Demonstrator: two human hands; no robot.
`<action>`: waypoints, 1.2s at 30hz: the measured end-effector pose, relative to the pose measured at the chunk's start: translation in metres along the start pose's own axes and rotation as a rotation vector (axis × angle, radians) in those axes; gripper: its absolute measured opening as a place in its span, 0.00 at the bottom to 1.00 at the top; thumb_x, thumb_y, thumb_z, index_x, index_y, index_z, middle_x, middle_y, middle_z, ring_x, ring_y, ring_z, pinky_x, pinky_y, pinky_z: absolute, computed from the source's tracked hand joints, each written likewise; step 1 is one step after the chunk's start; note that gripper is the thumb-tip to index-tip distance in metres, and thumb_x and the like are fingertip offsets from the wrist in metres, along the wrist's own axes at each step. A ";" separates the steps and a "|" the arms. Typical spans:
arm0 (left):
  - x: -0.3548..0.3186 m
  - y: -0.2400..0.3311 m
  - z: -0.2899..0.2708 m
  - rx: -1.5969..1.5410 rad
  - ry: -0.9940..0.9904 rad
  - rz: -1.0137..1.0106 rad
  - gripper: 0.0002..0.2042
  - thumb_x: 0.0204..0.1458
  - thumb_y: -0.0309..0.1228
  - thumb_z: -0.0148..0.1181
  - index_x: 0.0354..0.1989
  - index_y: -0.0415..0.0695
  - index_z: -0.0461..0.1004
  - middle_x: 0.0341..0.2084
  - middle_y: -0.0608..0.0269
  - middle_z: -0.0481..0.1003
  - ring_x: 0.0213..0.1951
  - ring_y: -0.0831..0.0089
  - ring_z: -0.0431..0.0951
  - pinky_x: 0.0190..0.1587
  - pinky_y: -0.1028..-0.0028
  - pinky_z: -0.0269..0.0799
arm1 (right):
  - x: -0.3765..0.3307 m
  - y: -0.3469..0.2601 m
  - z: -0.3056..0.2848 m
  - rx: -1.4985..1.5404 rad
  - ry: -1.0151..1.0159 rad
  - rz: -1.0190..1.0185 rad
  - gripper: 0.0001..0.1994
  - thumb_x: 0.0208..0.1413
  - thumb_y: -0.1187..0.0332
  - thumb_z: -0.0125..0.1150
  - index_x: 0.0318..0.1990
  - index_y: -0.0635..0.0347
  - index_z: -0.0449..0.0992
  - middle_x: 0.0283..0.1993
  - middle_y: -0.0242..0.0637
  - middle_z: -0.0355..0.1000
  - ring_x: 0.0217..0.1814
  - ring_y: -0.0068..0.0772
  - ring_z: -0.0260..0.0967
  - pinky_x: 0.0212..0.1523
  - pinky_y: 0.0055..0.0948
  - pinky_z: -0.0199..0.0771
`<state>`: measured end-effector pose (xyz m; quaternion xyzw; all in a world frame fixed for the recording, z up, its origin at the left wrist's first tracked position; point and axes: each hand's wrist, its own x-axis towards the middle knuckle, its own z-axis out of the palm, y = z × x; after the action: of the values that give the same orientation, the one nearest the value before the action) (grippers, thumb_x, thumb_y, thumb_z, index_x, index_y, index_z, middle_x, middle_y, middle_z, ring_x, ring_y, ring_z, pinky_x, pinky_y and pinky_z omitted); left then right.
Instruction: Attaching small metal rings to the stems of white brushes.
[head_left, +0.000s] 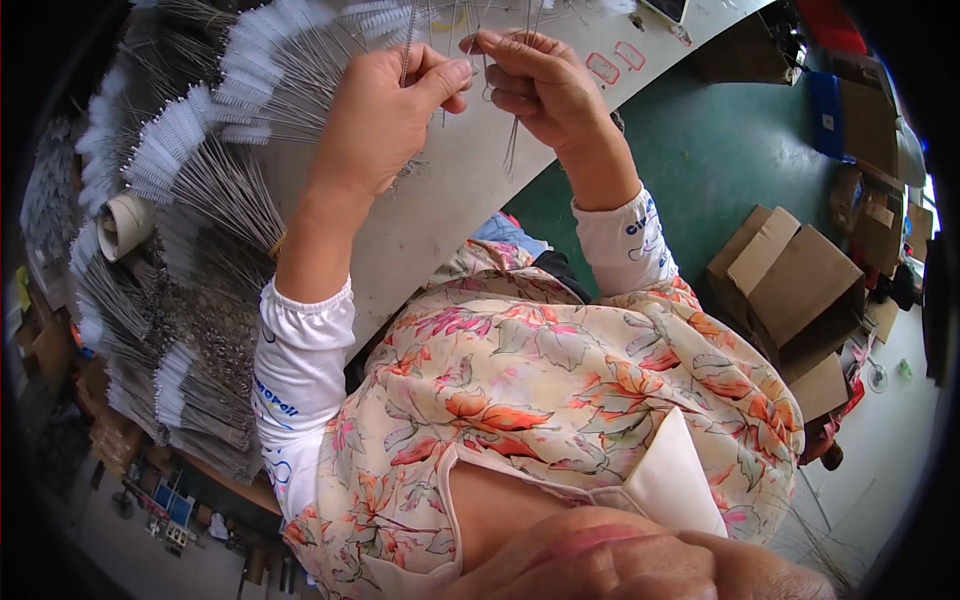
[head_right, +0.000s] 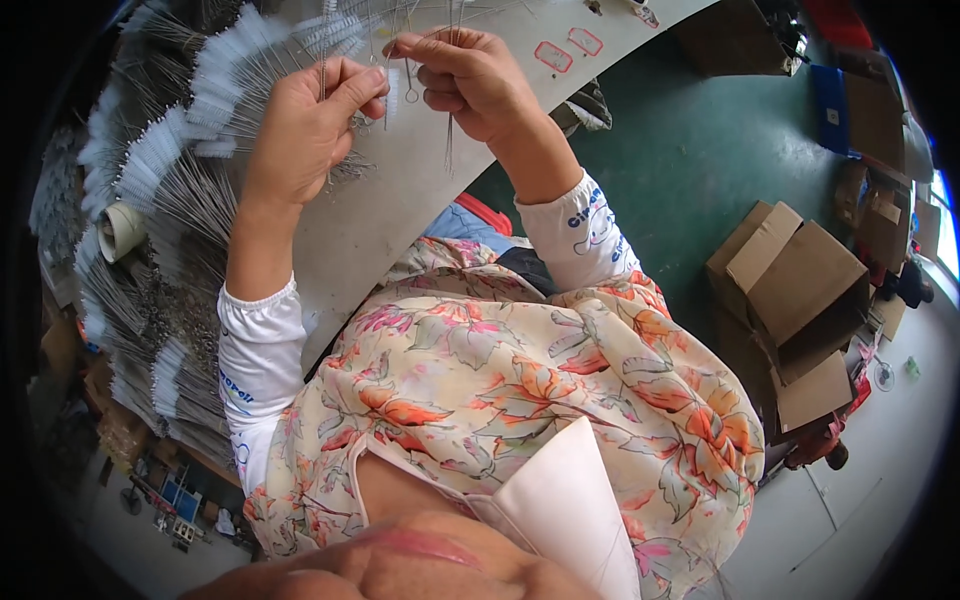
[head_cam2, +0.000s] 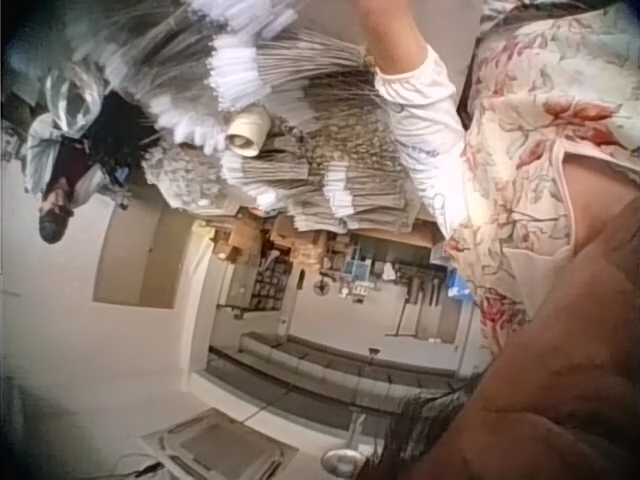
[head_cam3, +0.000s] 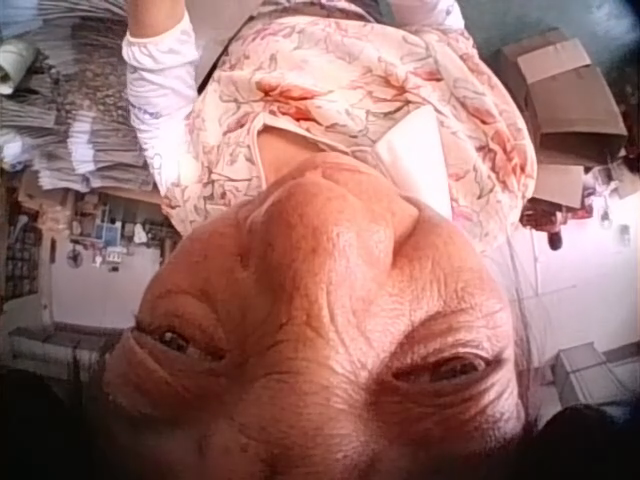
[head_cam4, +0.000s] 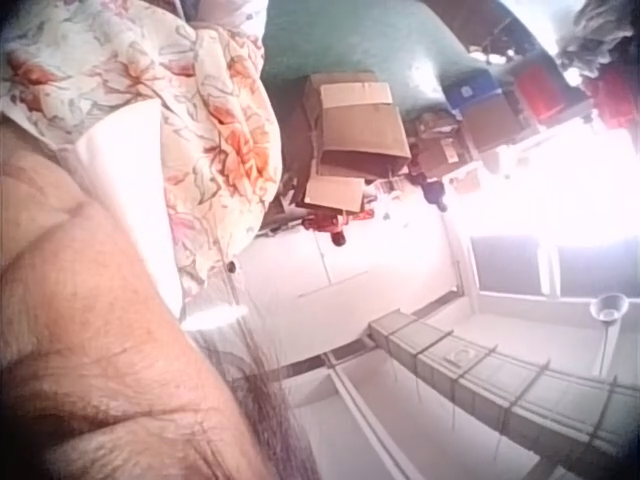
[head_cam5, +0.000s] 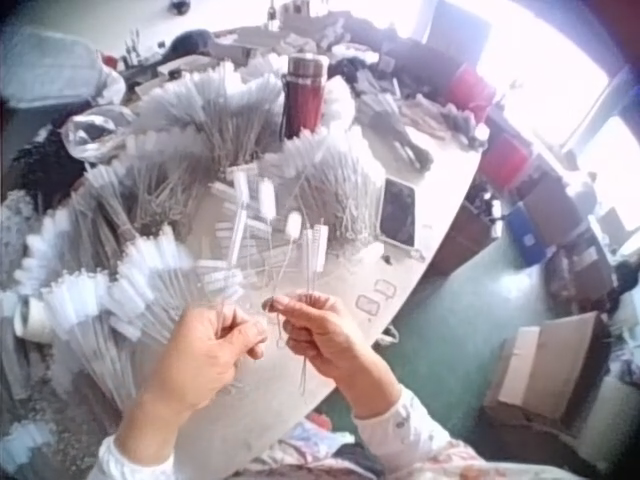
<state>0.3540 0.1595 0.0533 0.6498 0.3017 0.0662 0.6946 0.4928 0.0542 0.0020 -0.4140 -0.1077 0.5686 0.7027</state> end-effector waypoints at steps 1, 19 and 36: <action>-0.005 0.001 0.001 -0.002 -0.008 0.006 0.08 0.52 0.32 0.57 0.27 0.40 0.72 0.19 0.69 0.70 0.11 0.93 0.53 0.11 0.87 0.42 | 0.002 0.001 -0.003 -0.012 -0.007 -0.047 0.13 0.52 0.64 0.61 0.36 0.67 0.77 0.15 0.21 0.56 0.13 0.12 0.45 0.14 0.15 0.44; -0.141 0.025 -0.026 -0.244 -0.126 -0.091 0.06 0.53 0.26 0.55 0.27 0.38 0.71 0.19 0.69 0.71 0.17 0.90 0.62 0.19 0.86 0.55 | 0.018 -0.031 0.004 -0.161 0.162 -0.219 0.09 0.53 0.65 0.61 0.28 0.60 0.70 0.15 0.19 0.53 0.13 0.11 0.44 0.12 0.16 0.42; -0.132 -0.017 -0.016 -0.352 -0.167 -0.113 0.07 0.55 0.30 0.54 0.30 0.38 0.71 0.21 0.62 0.72 0.10 0.91 0.53 0.10 0.88 0.46 | -0.007 -0.033 0.081 -0.250 -0.241 0.031 0.10 0.52 0.65 0.62 0.26 0.62 0.73 0.14 0.19 0.55 0.12 0.11 0.45 0.12 0.17 0.40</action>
<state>0.2341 0.1066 0.0820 0.5035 0.2626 0.0246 0.8228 0.4639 0.0846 0.0788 -0.4286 -0.2547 0.6069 0.6189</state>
